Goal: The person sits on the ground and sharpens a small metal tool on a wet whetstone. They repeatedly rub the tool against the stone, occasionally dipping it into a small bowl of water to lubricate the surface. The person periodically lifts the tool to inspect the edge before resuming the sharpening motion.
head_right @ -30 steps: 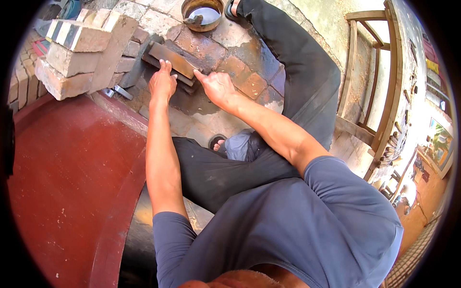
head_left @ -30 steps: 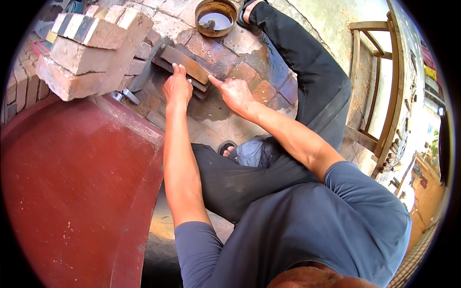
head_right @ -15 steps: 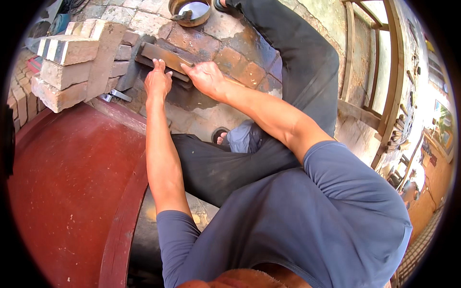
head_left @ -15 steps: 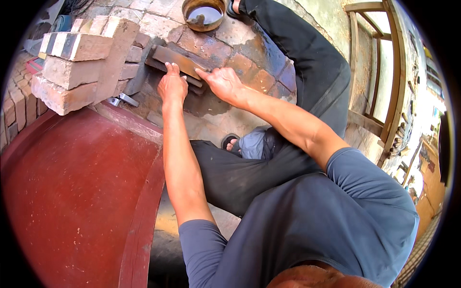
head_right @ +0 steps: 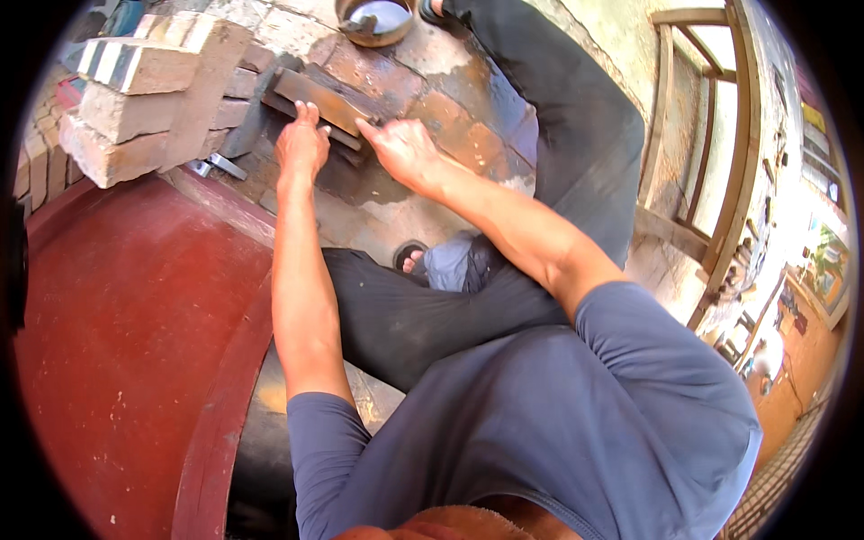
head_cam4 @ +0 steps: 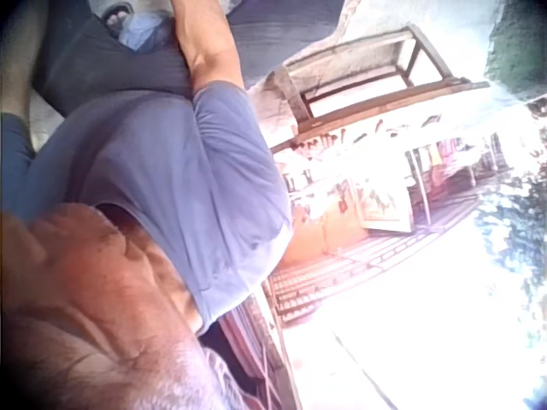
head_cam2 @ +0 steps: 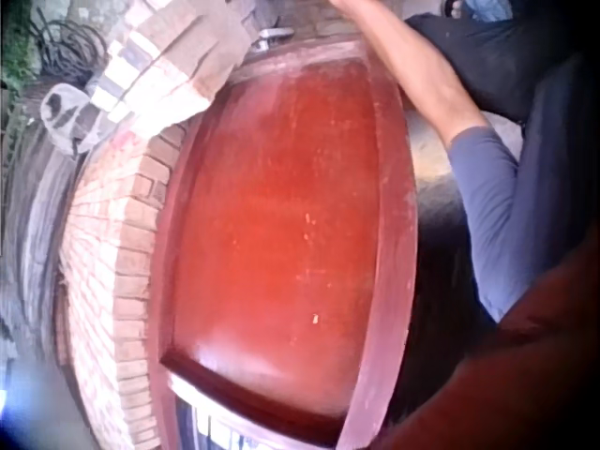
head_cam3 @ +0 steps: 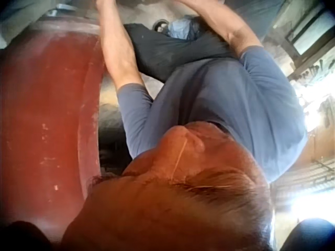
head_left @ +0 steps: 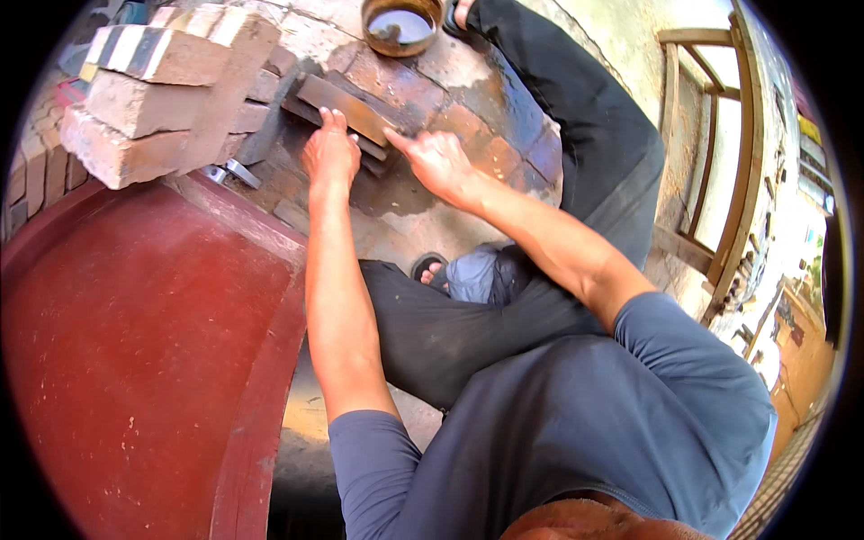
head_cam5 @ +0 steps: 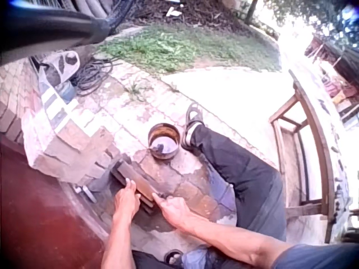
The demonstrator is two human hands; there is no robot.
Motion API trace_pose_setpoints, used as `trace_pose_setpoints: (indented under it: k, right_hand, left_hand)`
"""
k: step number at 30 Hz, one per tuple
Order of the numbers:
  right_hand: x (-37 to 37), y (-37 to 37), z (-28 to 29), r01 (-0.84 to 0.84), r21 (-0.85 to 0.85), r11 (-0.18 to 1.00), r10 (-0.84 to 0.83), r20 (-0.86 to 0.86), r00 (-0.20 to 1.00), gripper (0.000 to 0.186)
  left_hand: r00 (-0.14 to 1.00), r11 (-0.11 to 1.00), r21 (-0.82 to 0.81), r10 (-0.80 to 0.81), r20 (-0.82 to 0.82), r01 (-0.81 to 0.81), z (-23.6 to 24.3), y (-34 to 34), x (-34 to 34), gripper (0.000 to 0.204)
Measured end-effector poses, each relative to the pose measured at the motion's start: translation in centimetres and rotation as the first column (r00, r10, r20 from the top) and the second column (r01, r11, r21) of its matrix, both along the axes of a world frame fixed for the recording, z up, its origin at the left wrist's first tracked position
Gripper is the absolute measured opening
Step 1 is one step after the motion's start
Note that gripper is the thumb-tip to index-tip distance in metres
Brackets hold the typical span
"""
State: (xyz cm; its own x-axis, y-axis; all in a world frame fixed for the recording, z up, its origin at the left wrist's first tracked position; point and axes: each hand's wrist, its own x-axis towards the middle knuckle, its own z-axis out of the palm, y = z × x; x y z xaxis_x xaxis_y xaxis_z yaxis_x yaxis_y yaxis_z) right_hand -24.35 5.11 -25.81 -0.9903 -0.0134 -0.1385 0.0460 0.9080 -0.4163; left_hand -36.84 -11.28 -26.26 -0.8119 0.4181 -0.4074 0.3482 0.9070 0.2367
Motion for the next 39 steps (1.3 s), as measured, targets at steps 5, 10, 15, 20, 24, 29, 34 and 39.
trace_pose_setpoints:
  k: [5, 10, 15, 20, 24, 29, 34, 39]
  right_hand:
    - [-0.8, -0.1, 0.1, 0.005, -0.004, 1.000, -0.005, -0.013, 1.000, 0.043]
    - [-0.2, -0.3, 0.5, 0.012, 0.000, 1.000, -0.012, 0.000, 1.000, 0.046]
    - [-0.5, -0.2, 0.2, 0.017, -0.016, 1.000, -0.017, -0.008, 1.000, 0.043]
    - [-1.3, -0.6, 0.1, 0.048, 0.001, 0.999, -0.048, -0.002, 0.999, 0.047]
    - [0.0, -0.4, 0.2, 0.049, 0.008, 0.999, -0.050, 0.064, 0.997, 0.045]
    - [-1.5, -0.3, 0.4, 0.040, -0.001, 0.999, -0.040, 0.001, 0.999, 0.050]
    - [-0.5, -0.5, 0.8, 0.059, 0.002, 0.998, -0.059, 0.068, 0.996, 0.038]
    - [-1.5, -0.6, -0.3, 0.054, -0.052, 0.997, -0.055, -0.011, 0.998, 0.061]
  left_hand:
    - [0.997, 0.999, -0.030, 0.036, 0.063, -0.034, 1.0, 0.8, -0.1, 0.061]
    - [1.000, 1.000, -0.027, 0.012, 0.019, -0.011, 0.2, 0.3, -0.1, 0.057]
    - [0.999, 0.999, -0.039, 0.022, 0.027, -0.021, 1.1, 0.7, 0.0, 0.058]
    - [0.998, 0.999, 0.002, -0.034, -0.057, 0.034, 0.2, 0.3, -0.7, 0.053]
    - [1.000, 0.999, -0.031, 0.008, -0.011, -0.009, -0.2, 0.3, 0.0, 0.057]
    - [0.999, 0.999, 0.003, 0.040, 0.000, -0.040, -0.2, 0.3, -0.6, 0.055]
    - [0.999, 1.000, 0.001, 0.010, -0.036, -0.010, -0.3, -0.1, -0.2, 0.056]
    - [0.999, 1.000, 0.011, 0.003, -0.042, -0.002, -0.2, 0.3, -0.5, 0.054]
